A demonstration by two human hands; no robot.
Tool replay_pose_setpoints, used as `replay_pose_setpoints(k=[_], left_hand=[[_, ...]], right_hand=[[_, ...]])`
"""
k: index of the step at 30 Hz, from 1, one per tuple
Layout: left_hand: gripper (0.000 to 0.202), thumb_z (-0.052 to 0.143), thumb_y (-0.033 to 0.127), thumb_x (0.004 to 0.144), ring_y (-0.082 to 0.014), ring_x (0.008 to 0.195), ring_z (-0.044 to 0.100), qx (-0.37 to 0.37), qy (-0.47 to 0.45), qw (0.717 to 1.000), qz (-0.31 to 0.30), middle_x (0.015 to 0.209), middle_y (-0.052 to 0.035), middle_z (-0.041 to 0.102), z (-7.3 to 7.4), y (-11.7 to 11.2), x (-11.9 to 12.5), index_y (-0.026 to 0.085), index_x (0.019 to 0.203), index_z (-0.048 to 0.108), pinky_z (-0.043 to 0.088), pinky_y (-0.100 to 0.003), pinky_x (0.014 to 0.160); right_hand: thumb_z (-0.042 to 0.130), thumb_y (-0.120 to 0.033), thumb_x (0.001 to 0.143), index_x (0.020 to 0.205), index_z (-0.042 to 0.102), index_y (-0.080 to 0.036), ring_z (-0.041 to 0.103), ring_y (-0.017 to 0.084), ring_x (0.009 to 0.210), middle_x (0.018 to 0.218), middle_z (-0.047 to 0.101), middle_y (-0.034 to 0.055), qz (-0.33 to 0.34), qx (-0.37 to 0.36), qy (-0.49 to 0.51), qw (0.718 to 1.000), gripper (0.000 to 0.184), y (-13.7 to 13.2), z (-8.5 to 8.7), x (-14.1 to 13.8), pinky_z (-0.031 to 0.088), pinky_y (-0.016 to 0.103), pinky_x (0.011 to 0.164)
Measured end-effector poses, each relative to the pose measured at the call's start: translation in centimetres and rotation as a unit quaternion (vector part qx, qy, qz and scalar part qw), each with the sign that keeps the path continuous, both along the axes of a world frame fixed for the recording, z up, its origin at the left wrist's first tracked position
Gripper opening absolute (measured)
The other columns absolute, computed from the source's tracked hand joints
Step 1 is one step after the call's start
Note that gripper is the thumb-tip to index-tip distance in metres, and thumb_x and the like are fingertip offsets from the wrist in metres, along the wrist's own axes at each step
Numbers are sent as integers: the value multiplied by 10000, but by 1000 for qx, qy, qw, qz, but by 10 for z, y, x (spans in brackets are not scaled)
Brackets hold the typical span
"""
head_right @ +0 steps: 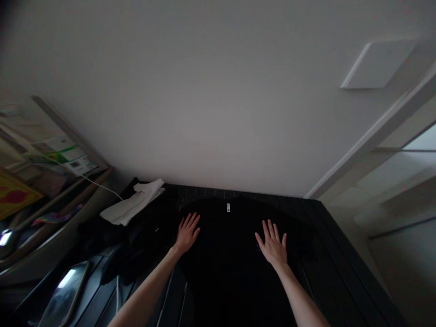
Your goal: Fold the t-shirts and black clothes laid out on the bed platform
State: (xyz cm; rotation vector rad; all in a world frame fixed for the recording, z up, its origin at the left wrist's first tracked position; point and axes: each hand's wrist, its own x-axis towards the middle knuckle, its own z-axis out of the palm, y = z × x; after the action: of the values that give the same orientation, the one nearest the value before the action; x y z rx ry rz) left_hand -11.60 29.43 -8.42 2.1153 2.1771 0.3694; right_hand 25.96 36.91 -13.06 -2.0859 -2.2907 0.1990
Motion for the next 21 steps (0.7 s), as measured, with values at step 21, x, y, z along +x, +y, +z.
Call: replay_pose_setpoints(k=[21], left_hand=[[429,424,132,840,-223,1218,516,-15,-133,990,-43,1308,-95,573,37,-17,77,182,1244,560,333,-426,1090]], right_hand=[[201,-449,932,1477,285,-145,26,288,1453,1587,86,101,13,84,-12,996,630,-22,23,-40,38,571,1133]])
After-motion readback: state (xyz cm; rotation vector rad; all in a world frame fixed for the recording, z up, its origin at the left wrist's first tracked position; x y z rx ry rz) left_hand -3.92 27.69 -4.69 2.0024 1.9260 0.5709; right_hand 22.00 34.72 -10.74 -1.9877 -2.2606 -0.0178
